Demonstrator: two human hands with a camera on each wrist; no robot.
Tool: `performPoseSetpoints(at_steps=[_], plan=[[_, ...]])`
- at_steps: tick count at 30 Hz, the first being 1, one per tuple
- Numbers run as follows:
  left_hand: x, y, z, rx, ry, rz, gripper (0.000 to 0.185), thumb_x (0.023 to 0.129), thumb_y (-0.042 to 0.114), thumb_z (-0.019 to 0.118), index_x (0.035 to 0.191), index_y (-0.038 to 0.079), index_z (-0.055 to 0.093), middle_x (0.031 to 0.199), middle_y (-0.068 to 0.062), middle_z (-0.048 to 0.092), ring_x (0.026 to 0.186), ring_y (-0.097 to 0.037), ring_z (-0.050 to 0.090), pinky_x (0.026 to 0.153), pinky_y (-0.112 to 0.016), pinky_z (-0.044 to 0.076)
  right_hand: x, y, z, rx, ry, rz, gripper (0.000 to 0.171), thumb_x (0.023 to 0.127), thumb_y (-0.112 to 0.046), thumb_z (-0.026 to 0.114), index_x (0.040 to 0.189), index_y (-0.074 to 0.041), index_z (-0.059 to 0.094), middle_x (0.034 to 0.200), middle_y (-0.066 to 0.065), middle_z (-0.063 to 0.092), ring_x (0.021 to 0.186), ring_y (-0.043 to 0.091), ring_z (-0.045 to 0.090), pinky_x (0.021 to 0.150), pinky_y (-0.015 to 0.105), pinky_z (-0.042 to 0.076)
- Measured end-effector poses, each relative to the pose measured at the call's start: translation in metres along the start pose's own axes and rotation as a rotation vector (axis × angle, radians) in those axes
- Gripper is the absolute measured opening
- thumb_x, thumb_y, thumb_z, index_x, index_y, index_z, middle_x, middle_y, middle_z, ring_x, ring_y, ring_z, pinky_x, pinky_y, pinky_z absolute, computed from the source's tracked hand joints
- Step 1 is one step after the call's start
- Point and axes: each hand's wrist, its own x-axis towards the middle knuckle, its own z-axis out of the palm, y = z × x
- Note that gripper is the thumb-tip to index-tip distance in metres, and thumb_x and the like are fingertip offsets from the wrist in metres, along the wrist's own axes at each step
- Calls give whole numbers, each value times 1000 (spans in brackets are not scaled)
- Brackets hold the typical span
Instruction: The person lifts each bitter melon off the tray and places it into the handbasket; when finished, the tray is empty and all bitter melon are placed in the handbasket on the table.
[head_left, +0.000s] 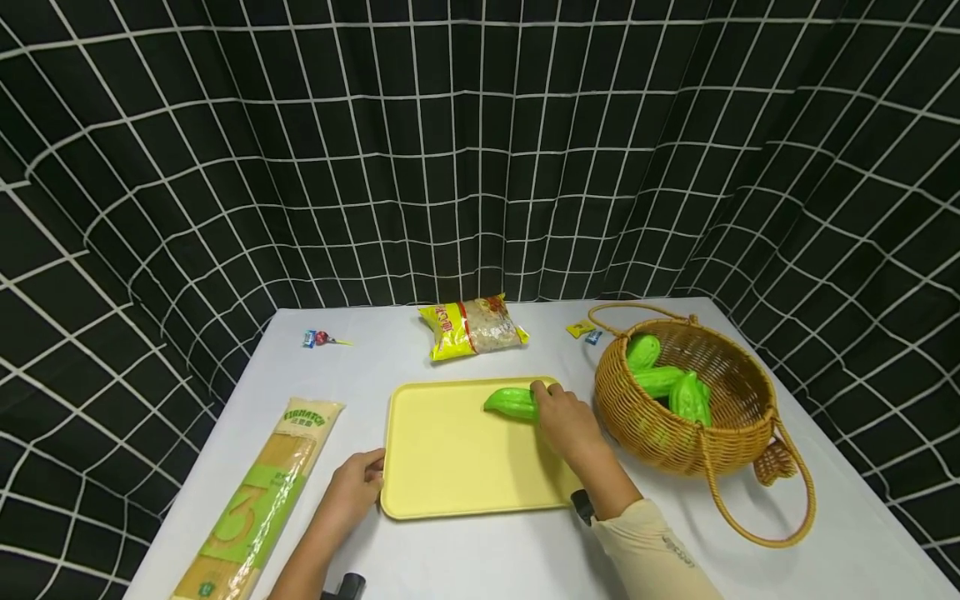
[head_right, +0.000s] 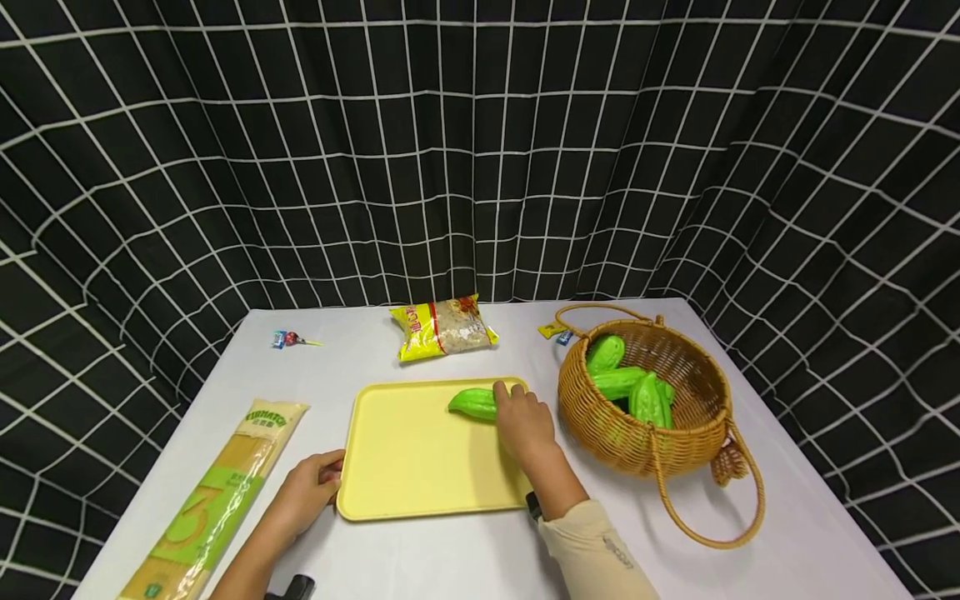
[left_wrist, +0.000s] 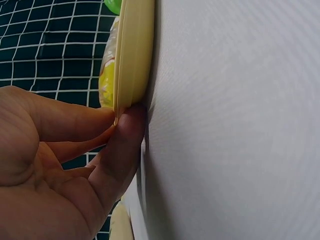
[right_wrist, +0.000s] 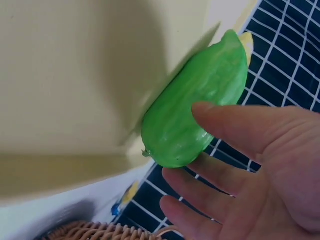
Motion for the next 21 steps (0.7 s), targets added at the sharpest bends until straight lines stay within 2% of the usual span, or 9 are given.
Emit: performPoseSetpoints(at_steps=[6,10,13,17,19,21], plan=[[-2,1,0,8,7,-5,43,84,-11,60,127,-12,56,110,-17,65,95,-25,63,76,-34,55,3,-1,4,-2,40,-12,27,92,8,54,115,-5,51,105,17,64,76,32,61,55,41,51],[-2,2,2,19,9,-3,43,84,-10,61,127,-11,56,109,-17,66,94,-24,63,74,-33,54,0,2,3,-21,51,-3,27,92,7,55,115,-6,51,103,15,65,74,31,61,55,40,51],[-2,2,2,23,5,0,43,84,-10,61,127,-11,56,108,-17,66,92,-23,62,72,-32,54,-9,3,-5,-8,109,9,28,91,1,60,117,-7,52,102,15,66,74,31,62,56,41,52],[-3,2,1,24,-8,-2,43,85,-10,61,127,-12,55,109,-17,65,94,-25,63,74,-33,55,-29,6,-30,99,244,55,38,87,-7,69,121,-4,52,102,19,65,81,35,64,61,47,53],[-3,2,0,23,-10,-2,43,85,-9,60,128,-12,55,111,-18,65,97,-27,63,77,-35,55,-39,9,-46,201,311,103,44,88,-8,69,126,-1,49,108,23,62,91,39,62,71,51,53],[-2,2,-1,22,-8,5,43,85,-10,60,128,-13,54,112,-19,65,98,-29,64,78,-37,55,-48,15,-60,295,391,163,45,90,-9,66,130,1,46,112,26,56,95,40,59,74,54,51]])
